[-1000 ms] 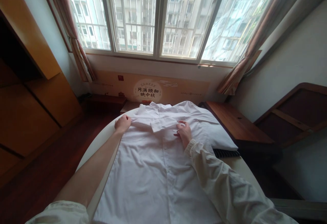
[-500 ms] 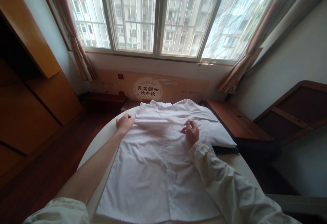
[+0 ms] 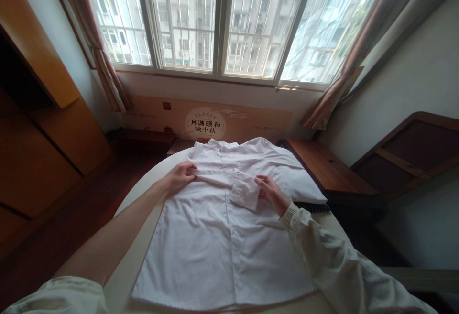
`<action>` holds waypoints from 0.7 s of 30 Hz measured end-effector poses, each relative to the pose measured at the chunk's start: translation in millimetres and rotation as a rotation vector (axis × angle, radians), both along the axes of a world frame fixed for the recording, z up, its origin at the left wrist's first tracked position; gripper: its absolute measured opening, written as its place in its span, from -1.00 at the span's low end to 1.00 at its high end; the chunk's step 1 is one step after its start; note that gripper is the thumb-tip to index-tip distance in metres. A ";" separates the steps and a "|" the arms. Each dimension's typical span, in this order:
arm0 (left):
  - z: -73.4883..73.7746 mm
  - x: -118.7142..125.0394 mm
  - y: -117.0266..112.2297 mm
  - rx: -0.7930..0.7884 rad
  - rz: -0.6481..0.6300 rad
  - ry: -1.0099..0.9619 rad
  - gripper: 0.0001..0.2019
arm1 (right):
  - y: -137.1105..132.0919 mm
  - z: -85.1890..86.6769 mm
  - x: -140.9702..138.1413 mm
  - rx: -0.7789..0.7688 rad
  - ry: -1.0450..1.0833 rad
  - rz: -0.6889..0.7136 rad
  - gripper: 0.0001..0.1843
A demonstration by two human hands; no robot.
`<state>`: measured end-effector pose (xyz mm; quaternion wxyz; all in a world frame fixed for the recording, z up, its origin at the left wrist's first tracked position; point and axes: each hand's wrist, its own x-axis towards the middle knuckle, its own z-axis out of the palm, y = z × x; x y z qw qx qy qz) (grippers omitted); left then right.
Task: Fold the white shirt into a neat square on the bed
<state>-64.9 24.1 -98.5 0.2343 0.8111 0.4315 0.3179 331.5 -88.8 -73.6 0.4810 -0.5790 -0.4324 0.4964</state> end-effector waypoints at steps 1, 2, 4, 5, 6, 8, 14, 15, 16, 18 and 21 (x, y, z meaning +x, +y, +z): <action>0.0 0.0 0.2 0.013 -0.031 -0.004 -0.82 | -1.8 -0.6 -2.9 -0.033 -0.011 -0.017 -0.26; 0.0 -0.5 -0.1 0.033 -0.056 0.006 -0.86 | -3.5 -0.9 -5.2 -0.056 -0.013 -0.031 -0.20; 0.3 -2.8 -2.5 0.111 -0.082 0.069 -0.87 | -6.2 1.4 -5.1 -0.075 0.026 -0.001 -0.18; 0.5 -4.6 -4.5 0.164 -0.084 0.114 -0.84 | -7.3 4.5 -1.8 -0.059 0.052 0.042 -0.20; 0.8 -6.7 -6.9 0.214 -0.080 0.156 -0.82 | -8.3 8.8 3.8 -0.025 0.071 0.103 -0.23; 1.2 -11.5 -12.0 0.303 -0.069 0.220 -0.78 | -10.6 19.3 21.6 0.061 0.076 0.282 -0.21; 4.1 -19.8 -25.3 0.417 -0.175 0.345 -0.73 | -21.9 28.6 77.6 -0.180 -0.164 0.854 0.09; 5.6 -19.3 -27.2 0.401 -0.201 0.356 -0.73 | -23.9 26.3 79.9 -0.197 -0.208 0.848 0.10; 7.2 -18.4 -28.7 0.378 -0.224 0.367 -0.73 | -25.6 23.9 79.6 -0.202 -0.252 0.819 0.08; 9.7 -15.8 -30.2 0.318 -0.241 0.381 -0.76 | -27.8 20.8 72.5 -0.195 -0.342 0.731 -0.02; 8.4 -12.4 -27.1 0.241 -0.101 0.379 -0.78 | -27.4 20.6 56.4 -0.172 -0.485 0.647 -0.26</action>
